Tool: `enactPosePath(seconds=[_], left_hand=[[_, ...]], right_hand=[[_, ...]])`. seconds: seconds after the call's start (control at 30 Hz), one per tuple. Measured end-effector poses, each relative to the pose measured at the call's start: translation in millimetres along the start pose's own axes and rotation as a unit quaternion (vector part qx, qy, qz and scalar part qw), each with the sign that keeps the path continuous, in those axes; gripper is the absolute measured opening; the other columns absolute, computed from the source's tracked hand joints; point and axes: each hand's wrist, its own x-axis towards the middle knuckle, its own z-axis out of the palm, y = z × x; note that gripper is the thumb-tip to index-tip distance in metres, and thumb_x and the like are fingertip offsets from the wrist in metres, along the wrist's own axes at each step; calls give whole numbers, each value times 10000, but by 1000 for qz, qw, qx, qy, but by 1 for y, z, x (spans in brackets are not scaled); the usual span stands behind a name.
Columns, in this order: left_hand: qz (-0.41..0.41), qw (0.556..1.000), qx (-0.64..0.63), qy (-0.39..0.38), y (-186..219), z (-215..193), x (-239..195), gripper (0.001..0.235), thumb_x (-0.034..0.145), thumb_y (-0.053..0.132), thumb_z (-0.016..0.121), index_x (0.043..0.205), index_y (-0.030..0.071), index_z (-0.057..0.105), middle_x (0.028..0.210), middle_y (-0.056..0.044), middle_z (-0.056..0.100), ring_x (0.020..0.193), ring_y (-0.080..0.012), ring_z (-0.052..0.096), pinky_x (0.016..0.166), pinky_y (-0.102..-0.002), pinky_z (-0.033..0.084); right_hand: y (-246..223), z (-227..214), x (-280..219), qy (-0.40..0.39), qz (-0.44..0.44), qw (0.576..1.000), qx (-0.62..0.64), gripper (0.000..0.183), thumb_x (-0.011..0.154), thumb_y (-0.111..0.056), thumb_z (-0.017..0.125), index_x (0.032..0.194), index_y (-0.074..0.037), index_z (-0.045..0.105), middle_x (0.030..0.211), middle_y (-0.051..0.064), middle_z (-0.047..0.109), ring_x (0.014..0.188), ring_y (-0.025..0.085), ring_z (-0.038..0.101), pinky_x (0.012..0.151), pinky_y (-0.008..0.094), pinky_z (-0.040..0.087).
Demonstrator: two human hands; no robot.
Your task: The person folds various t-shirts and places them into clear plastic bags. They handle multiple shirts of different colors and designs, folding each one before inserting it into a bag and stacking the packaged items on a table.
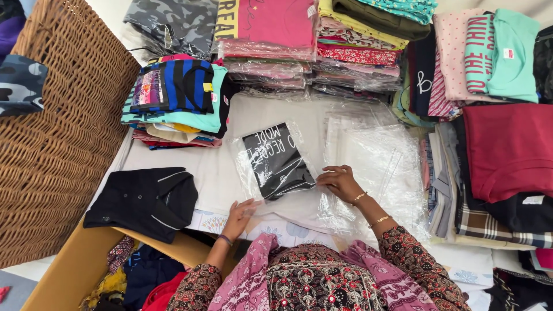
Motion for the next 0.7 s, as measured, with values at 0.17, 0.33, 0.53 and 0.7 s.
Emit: enactPosePath(seconds=[0.17,0.33,0.53,0.7], left_hand=[[-55,995,-30,75,11,8,3,386,1053,407,499,1044,174,807,1083,-40,807,1113,-208,679,1125,-408,385],[-227,958,-110,139,58,6,6,294,1051,362,586,1207,147,714,930,-115,789,951,-245,732,993,-431,528],[-48,930,307,197,67,26,3,587,972,113,595,1532,153,425,1149,-76,659,1080,-216,603,1113,-492,429],[-59,937,183,291,95,11,4,948,733,456,842,1435,-44,446,1151,-217,636,1033,-352,573,925,-485,427]], right_hand=[[32,51,5,26,105,991,74,210,948,-332,635,1077,-285,795,1212,-73,724,1347,160,491,1149,479,191],[9,50,11,35,171,982,70,325,961,-452,566,1006,-236,805,1053,-15,736,1259,187,495,1087,502,200],[-31,33,8,53,256,965,-38,353,994,-456,546,971,-207,795,950,-14,748,1220,170,551,1122,485,257],[-34,23,-13,272,124,947,120,330,1046,-322,514,1216,-112,703,1030,93,753,967,271,683,910,458,463]])
